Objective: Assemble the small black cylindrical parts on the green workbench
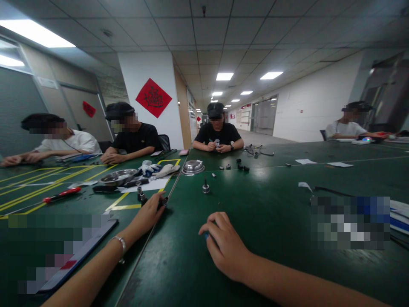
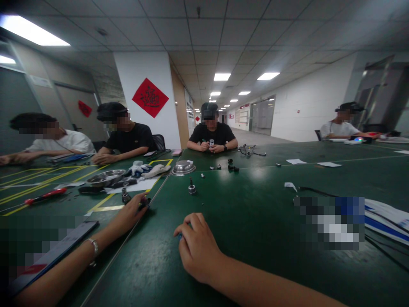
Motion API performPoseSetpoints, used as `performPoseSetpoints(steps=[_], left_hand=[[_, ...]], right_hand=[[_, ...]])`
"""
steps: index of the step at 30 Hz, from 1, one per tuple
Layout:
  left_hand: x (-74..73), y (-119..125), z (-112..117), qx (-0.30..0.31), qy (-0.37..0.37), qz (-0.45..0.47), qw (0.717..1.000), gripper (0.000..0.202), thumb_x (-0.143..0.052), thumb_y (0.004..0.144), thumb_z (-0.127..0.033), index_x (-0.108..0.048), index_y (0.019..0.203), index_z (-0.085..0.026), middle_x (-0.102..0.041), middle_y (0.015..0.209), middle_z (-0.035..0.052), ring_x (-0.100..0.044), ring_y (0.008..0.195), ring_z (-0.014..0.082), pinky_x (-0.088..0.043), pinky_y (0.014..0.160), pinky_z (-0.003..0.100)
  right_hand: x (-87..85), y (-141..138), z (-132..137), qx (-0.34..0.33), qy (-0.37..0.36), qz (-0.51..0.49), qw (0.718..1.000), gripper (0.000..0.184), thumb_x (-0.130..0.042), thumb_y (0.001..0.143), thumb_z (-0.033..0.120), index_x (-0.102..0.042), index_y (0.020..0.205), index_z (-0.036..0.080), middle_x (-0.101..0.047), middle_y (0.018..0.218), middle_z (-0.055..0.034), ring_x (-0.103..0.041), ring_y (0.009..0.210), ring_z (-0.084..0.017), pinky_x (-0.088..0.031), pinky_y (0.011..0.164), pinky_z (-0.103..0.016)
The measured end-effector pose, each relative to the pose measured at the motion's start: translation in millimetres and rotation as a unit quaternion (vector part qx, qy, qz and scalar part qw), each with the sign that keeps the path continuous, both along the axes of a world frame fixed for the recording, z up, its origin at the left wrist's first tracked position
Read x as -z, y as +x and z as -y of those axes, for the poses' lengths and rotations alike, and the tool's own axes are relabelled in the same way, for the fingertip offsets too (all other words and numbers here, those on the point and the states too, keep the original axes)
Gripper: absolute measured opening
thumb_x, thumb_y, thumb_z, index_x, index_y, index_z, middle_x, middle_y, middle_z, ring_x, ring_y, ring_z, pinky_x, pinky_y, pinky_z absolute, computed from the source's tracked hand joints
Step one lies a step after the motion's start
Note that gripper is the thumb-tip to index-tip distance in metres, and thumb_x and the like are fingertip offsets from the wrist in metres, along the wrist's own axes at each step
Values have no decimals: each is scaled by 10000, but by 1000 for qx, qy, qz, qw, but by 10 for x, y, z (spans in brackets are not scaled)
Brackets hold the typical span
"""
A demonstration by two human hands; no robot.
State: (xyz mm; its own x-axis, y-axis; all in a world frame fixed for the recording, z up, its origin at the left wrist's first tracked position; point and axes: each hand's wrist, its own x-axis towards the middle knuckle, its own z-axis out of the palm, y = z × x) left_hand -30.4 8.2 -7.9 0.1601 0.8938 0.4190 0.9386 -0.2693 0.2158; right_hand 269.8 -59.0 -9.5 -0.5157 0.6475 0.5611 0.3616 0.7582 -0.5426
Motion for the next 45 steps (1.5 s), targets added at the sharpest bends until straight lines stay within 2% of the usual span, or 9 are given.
performPoseSetpoints(steps=[4, 12, 20, 23, 28, 33, 39, 42, 45], left_hand=[[3, 37, 15, 9, -23, -16, 1000, 237, -360, 858, -269, -502, 1021, -172, -571, 1077, 126, -561, 1017, 252, -442, 943, 403], [-15, 60, 29, -101, -76, -40, 991, 209, -285, 883, -268, -460, 938, -168, -625, 924, 127, -612, 898, 263, -482, 793, 383], [-68, 62, 43, -126, -79, -55, 987, 209, -313, 903, -275, -479, 969, -167, -633, 871, 116, -618, 842, 274, -472, 726, 370], [-40, 45, 34, -89, -59, -53, 993, 229, -369, 886, -288, -518, 1011, -167, -615, 993, 117, -598, 928, 268, -463, 825, 384], [35, 113, 33, 36, -34, -8, 999, 278, -458, 864, -355, -577, 1055, -189, -599, 1078, 89, -574, 1014, 260, -432, 935, 405], [13, 351, 136, 72, -62, 38, 995, 392, -386, 922, -400, -456, 1254, -204, -575, 1163, 87, -544, 1091, 247, -405, 979, 418], [-62, 627, 264, 148, -134, 78, 977, 342, -434, 910, -348, -458, 1231, -234, -610, 1109, 58, -559, 1062, 234, -415, 962, 415], [-50, 807, 355, 186, -163, 129, 960, 418, -446, 904, -309, -337, 1305, -264, -587, 1151, 57, -558, 1076, 220, -413, 972, 419], [-5, 981, 458, 218, -171, 200, 940, 625, -432, 912, -288, -45, 1402, -272, -529, 1248, 92, -518, 1157, 212, -367, 1030, 447]], right_hand=[[6, 2, -1, -1, -3, 2, 1000, 295, -474, 790, -7, -597, 967, 194, -477, 989, -59, -448, 971, -206, -416, 840, -347], [37, -11, -21, -4, 2, 2, 1000, 294, -484, 781, -15, -600, 961, 186, -472, 990, -60, -444, 976, -204, -402, 842, -339], [50, -9, -19, -8, 3, 7, 1000, 280, -495, 776, -15, -606, 944, 180, -474, 987, -61, -447, 977, -201, -397, 838, -331], [50, -10, -20, -9, 6, 9, 1000, 268, -498, 777, -12, -605, 934, 177, -478, 981, -60, -449, 971, -198, -396, 833, -326], [51, -15, -21, -6, 20, 15, 1000, 258, -507, 772, -6, -609, 922, 176, -493, 973, -58, -450, 964, -197, -390, 831, -328], [36, -18, -15, -5, 37, 29, 999, 252, -509, 760, -7, -612, 901, 176, -517, 914, -45, -458, 938, -198, -382, 816, -329], [24, -21, -6, -2, 39, 35, 999, 235, -503, 772, 11, -608, 896, 180, -523, 905, -45, -460, 933, -203, -384, 815, -333], [30, -28, -10, 13, 33, 29, 999, 271, -494, 770, 17, -591, 963, 180, -522, 969, -59, -455, 956, -207, -386, 837, -343], [36, -35, -22, 38, 32, 31, 998, 315, -495, 769, 32, -569, 1037, 182, -525, 1023, -67, -448, 979, -213, -379, 869, -360]])
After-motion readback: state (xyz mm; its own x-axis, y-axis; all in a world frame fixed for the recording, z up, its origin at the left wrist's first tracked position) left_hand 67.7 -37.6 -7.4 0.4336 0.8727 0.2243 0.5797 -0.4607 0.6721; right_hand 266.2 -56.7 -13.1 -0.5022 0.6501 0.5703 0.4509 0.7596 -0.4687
